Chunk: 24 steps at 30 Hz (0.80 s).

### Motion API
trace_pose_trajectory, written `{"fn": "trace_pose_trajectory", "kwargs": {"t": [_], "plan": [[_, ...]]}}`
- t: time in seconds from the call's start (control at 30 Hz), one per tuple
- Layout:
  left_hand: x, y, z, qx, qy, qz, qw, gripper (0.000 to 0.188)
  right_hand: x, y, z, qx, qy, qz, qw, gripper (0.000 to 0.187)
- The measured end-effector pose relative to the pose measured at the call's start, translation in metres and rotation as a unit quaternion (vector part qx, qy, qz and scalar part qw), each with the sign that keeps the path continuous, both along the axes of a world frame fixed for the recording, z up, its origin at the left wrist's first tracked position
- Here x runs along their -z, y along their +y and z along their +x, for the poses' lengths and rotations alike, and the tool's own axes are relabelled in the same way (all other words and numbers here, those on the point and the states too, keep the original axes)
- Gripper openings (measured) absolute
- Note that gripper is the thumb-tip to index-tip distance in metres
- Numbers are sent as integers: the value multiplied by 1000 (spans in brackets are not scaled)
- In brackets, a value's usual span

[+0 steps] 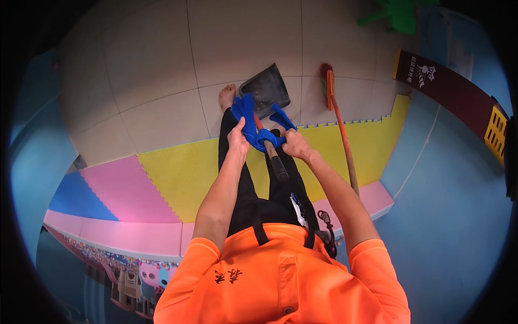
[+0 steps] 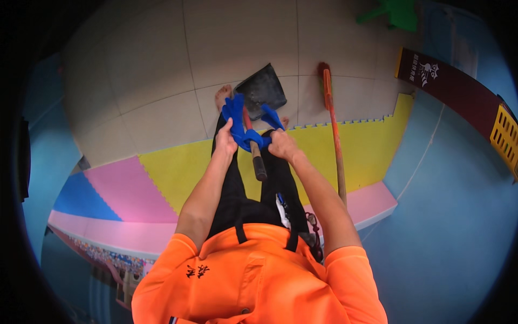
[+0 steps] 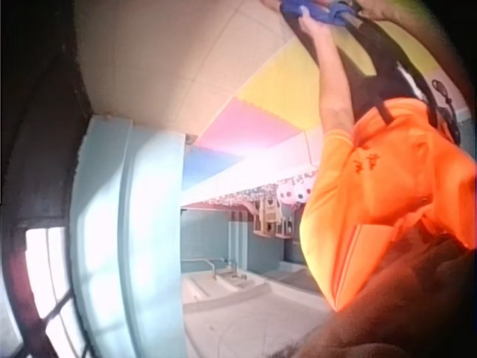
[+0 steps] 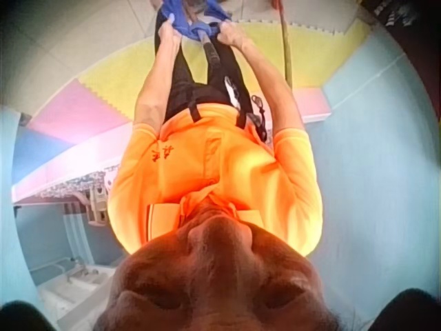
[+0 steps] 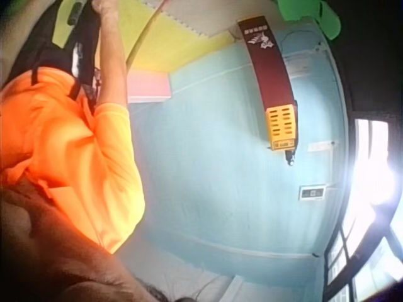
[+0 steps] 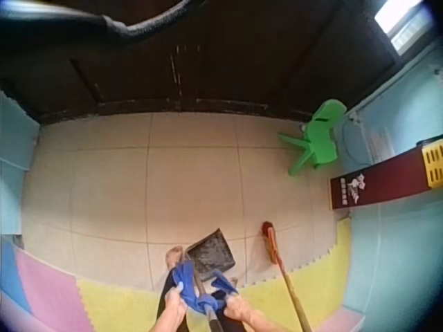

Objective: The person sweeps the floor with a broom and dustpan in a children's play area, moving debris into the dustpan. They also wipe the floor with a blue cloth and clean the door frame.

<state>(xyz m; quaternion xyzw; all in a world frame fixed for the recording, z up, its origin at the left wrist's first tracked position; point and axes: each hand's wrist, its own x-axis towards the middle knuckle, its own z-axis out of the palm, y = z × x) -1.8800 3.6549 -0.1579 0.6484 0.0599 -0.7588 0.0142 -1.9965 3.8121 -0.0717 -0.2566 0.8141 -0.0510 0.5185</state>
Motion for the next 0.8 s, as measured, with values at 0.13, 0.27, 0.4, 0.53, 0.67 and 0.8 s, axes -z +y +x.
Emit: {"fn": "trace_pose_trajectory", "kwargs": {"t": [0.13,0.27,0.4,0.53,0.67,0.8], "plan": [[-5,6,-7,171,75,12,982,24,-1,-10,-13,13,-13,-47,999,34],[-9,20,2,228,76,-80,967,36,-3,-18,-14,17,-39,-72,997,36],[-22,17,7,225,71,-92,967,51,-2,-17,-10,25,-15,-93,995,24],[-58,3,-8,260,35,-53,964,72,-6,-19,-9,36,-15,-96,995,22],[-42,16,1,230,95,-127,960,86,4,-15,-2,13,-15,-81,997,27],[-28,21,4,282,18,-168,944,76,8,-19,4,21,-4,-51,998,20]]}}
